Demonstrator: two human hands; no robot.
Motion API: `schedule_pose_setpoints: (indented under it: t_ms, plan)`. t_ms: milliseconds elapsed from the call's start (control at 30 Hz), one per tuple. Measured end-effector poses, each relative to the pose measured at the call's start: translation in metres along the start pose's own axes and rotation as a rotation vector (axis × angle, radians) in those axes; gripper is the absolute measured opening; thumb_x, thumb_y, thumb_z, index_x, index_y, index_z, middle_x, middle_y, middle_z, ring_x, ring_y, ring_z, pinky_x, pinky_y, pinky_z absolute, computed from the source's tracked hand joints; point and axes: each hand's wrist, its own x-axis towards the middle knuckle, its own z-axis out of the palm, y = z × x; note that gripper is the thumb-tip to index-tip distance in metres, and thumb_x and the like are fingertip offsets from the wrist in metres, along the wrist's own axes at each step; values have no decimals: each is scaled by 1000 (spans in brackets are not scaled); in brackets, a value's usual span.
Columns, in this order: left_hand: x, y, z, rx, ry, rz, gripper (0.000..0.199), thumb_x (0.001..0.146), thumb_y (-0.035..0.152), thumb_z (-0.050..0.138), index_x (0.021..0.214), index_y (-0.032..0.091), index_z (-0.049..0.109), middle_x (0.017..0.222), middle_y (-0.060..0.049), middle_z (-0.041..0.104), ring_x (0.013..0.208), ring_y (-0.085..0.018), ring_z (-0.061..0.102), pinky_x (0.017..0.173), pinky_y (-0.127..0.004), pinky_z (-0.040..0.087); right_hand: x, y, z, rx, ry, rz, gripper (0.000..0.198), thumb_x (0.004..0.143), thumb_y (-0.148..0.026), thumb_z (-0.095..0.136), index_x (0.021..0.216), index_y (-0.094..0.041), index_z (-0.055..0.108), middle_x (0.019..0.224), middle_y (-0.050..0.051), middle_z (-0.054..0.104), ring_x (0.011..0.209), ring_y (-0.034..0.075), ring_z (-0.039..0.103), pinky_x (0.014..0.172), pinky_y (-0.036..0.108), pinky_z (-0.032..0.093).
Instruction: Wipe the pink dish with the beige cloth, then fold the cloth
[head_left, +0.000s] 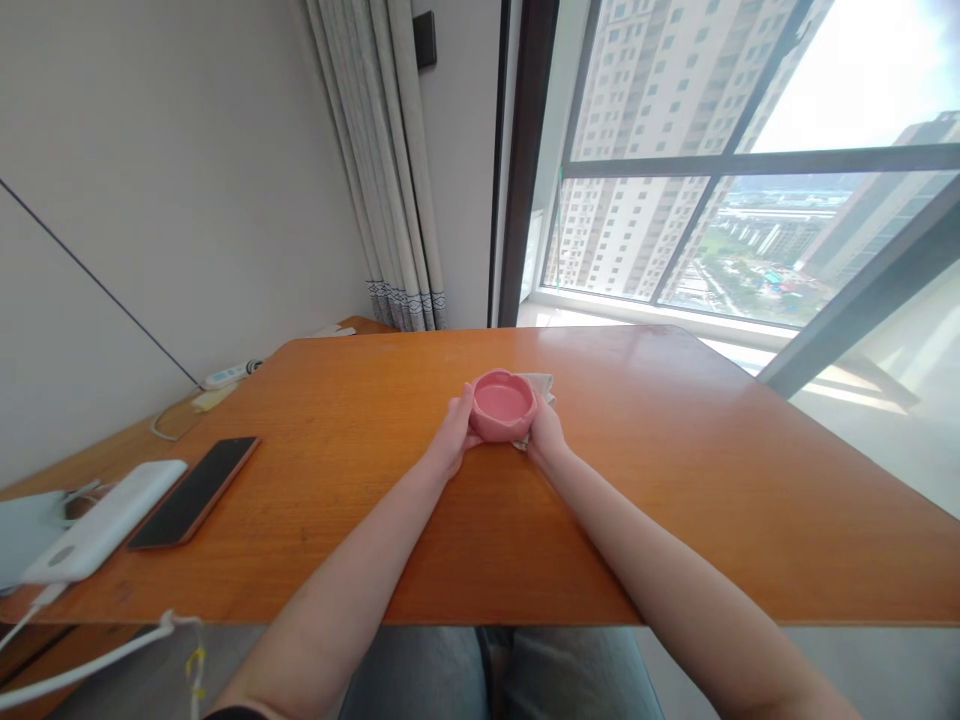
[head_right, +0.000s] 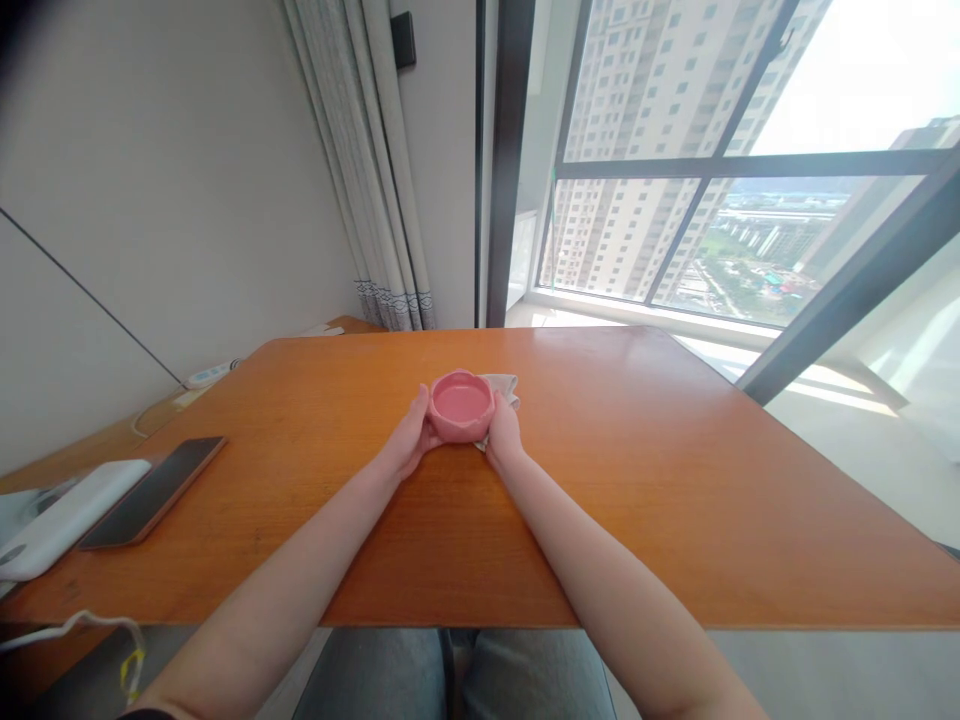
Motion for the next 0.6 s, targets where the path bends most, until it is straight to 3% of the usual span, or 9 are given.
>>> schedule_pose_setpoints:
  t_ms: [200, 400, 500, 600]
  plan:
    - [-2, -2, 4, 30, -10, -90, 52, 76, 55, 63, 117, 24, 57, 123, -9, 61, 110, -27, 59, 80, -39, 56, 10, -3, -9, -145, -48, 190, 12, 81, -26, 56, 80, -18, 64, 76, 3, 72, 73, 17, 68, 68, 26, 56]
    - [8, -5, -2, -102, 138, 65, 46, 78, 50, 63, 114, 24, 57, 118, -7, 63, 106, -22, 60, 81, -35, 54, -8, 17, 4, -35, -54, 95, 19, 85, -32, 53, 96, -20, 63, 96, 2, 72, 90, 16, 67, 77, 26, 56]
    - [7, -4, -4, -78, 112, 83, 51, 73, 47, 70, 114, 22, 54, 120, -8, 61, 107, -20, 59, 87, -35, 53, -12, 16, 7, 1, -38, 80, 17, 84, -29, 54, 94, -20, 63, 94, 2, 72, 88, 16, 67, 77, 26, 56]
    - [2, 0, -3, -66, 0, 13, 54, 74, 59, 62, 115, 26, 52, 123, -7, 59, 110, -22, 58, 87, -39, 53, -5, 6, 4, -17, 10, 71, 10, 81, -24, 56, 86, -19, 63, 84, 1, 71, 78, 15, 67, 72, 25, 56]
